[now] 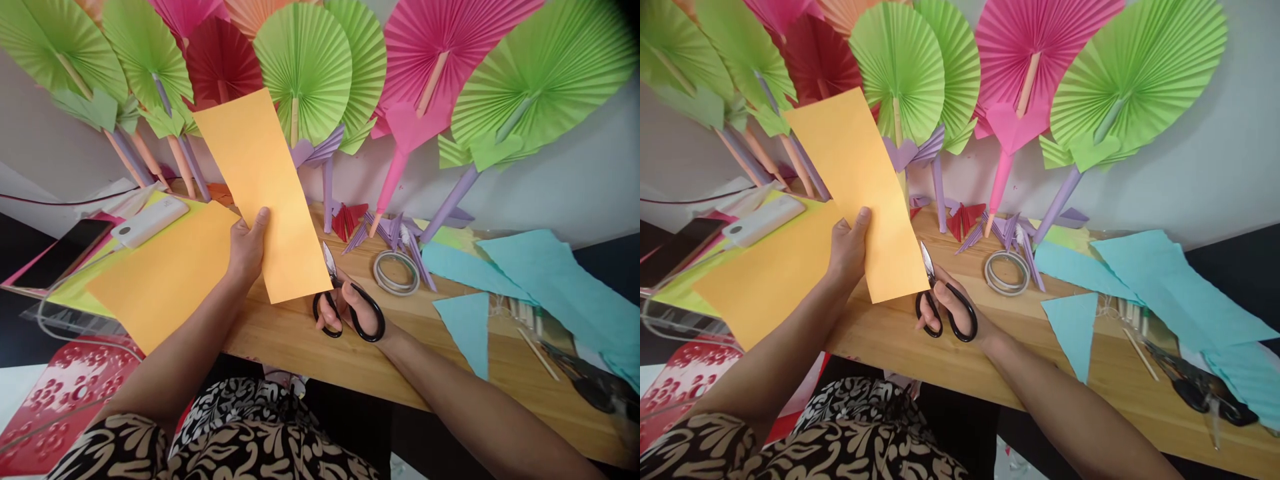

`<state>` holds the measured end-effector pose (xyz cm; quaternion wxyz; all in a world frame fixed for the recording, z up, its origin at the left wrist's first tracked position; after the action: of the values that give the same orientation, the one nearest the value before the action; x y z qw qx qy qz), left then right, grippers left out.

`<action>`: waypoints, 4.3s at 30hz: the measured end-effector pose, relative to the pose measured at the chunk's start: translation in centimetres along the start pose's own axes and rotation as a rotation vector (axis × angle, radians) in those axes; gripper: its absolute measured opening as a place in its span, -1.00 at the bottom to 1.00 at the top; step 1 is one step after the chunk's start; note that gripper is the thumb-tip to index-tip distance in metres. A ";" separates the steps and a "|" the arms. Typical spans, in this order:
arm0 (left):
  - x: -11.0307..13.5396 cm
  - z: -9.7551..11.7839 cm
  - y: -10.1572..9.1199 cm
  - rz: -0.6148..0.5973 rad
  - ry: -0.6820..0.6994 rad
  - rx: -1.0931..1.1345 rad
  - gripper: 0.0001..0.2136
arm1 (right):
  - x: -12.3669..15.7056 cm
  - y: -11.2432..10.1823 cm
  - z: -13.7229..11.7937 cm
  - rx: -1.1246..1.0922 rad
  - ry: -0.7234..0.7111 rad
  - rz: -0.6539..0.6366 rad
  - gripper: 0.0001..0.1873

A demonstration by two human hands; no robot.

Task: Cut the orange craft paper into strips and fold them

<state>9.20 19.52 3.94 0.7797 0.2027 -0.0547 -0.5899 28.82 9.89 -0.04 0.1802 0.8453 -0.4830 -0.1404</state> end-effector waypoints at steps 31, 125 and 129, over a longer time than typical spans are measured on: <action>0.6 -0.2 0.3 0.020 0.087 -0.026 -0.61 | 0.0 0.5 -0.2 0.022 -0.108 0.122 -0.35; 0.4 -0.6 0.7 -0.088 -0.065 0.001 -0.56 | -0.9 -0.6 -1.2 0.058 0.027 0.034 -0.20; 0.5 -0.6 0.7 -0.066 -0.022 -0.002 -0.56 | -1.0 -0.7 -1.3 0.017 0.011 0.032 -0.25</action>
<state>10.18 19.35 3.61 0.7595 0.1971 -0.0560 -0.6173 29.35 11.32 0.84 0.1778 0.8396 -0.4969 -0.1288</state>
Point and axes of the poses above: each hand's wrist, its own x-axis away from the middle knuckle, its own y-axis out of the palm, z = x × y, the point moved 2 cm from there along -x, towards the middle knuckle, and after that the axes turned 4 degrees about z, right-handed, at the moved point
